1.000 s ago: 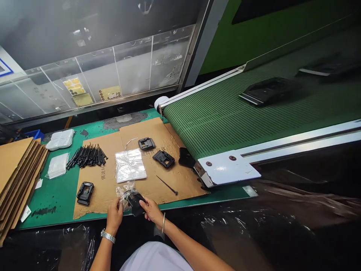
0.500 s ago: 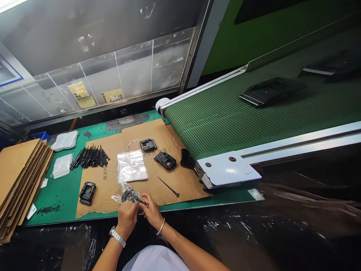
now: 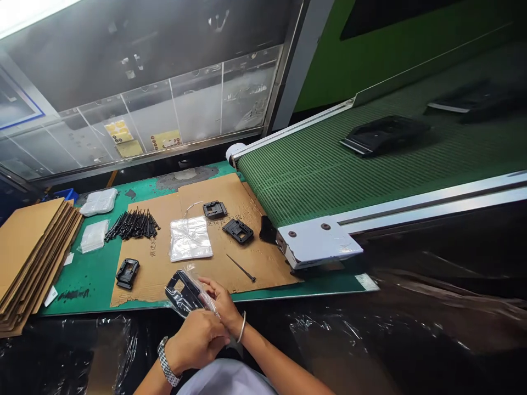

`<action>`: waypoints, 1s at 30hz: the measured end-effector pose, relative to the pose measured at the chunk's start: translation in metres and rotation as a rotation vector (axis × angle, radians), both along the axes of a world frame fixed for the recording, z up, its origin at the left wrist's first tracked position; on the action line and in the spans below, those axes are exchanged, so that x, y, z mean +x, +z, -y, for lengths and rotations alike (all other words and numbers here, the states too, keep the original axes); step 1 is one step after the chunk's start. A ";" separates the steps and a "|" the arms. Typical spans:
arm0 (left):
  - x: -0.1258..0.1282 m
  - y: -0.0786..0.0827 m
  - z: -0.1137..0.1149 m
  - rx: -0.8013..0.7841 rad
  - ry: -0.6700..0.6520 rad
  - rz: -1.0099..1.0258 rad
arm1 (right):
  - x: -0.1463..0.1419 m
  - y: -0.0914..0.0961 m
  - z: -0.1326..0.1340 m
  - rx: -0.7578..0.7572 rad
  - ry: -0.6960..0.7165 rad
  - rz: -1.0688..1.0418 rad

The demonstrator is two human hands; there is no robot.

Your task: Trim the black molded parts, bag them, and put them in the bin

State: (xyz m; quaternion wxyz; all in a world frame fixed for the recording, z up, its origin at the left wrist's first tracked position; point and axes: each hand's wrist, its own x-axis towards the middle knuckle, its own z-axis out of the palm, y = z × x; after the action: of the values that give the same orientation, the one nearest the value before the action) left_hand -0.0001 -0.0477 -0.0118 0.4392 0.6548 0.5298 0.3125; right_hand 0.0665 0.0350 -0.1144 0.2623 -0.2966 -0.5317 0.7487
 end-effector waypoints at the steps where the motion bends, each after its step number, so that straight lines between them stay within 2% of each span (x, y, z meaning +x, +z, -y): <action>1: 0.003 0.001 0.005 0.044 0.057 -0.006 | 0.001 0.002 0.001 -0.057 -0.013 -0.031; 2: 0.005 -0.001 0.009 0.113 0.187 -0.005 | 0.003 0.005 0.003 -0.113 -0.032 -0.051; 3: 0.006 -0.005 0.014 0.199 0.405 0.011 | 0.004 0.008 0.004 -0.164 -0.056 -0.060; 5: 0.006 -0.014 0.022 0.342 1.024 0.115 | 0.008 0.016 0.010 -0.242 -0.086 -0.050; 6: 0.005 -0.019 0.026 0.341 1.298 0.216 | 0.010 0.021 0.013 -0.268 -0.089 -0.040; 7: 0.003 -0.023 0.028 0.267 1.450 0.362 | 0.012 0.025 0.017 -0.286 -0.087 -0.036; 8: 0.002 -0.025 0.030 0.150 1.506 0.543 | 0.014 0.029 0.022 -0.297 -0.073 -0.042; 10: 0.000 -0.026 0.032 -0.125 1.393 0.916 | 0.016 0.037 0.031 -0.292 -0.043 -0.078; 12: -0.003 -0.024 0.033 -0.294 1.305 1.190 | 0.016 0.041 0.039 -0.243 -0.039 -0.113; 14: -0.008 -0.023 0.034 -0.354 1.344 1.345 | 0.015 0.042 0.045 -0.192 -0.069 -0.102; 16: -0.015 -0.026 0.037 -0.369 1.401 1.410 | 0.017 0.043 0.050 -0.187 -0.071 -0.052; 18: -0.022 -0.032 0.041 -0.367 1.457 1.407 | 0.023 0.045 0.054 -0.240 0.008 -0.018; 23: -0.030 -0.046 0.058 -0.323 1.549 1.343 | 0.050 0.056 0.050 -0.482 0.425 0.051; 24: -0.031 -0.047 0.063 -0.278 1.573 1.321 | 0.053 0.056 0.046 -0.472 0.426 0.080; 26: -0.032 -0.047 0.075 -0.126 1.633 1.191 | 0.050 0.054 0.040 -0.347 0.264 0.133; 28: -0.034 -0.046 0.086 0.020 1.649 0.990 | 0.036 0.051 0.040 -0.166 0.050 0.147; 29: -0.035 -0.045 0.092 0.062 1.629 0.903 | 0.025 0.049 0.045 -0.086 -0.006 0.130; 30: -0.035 -0.044 0.097 0.087 1.608 0.848 | 0.012 0.047 0.052 -0.029 -0.005 0.100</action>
State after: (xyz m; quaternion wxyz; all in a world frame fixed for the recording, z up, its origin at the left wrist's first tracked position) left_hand -0.0356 -0.1444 -0.0558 0.2218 -0.0659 0.6085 0.7590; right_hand 0.0785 -0.0173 -0.0674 0.2329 -0.3386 -0.5325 0.7400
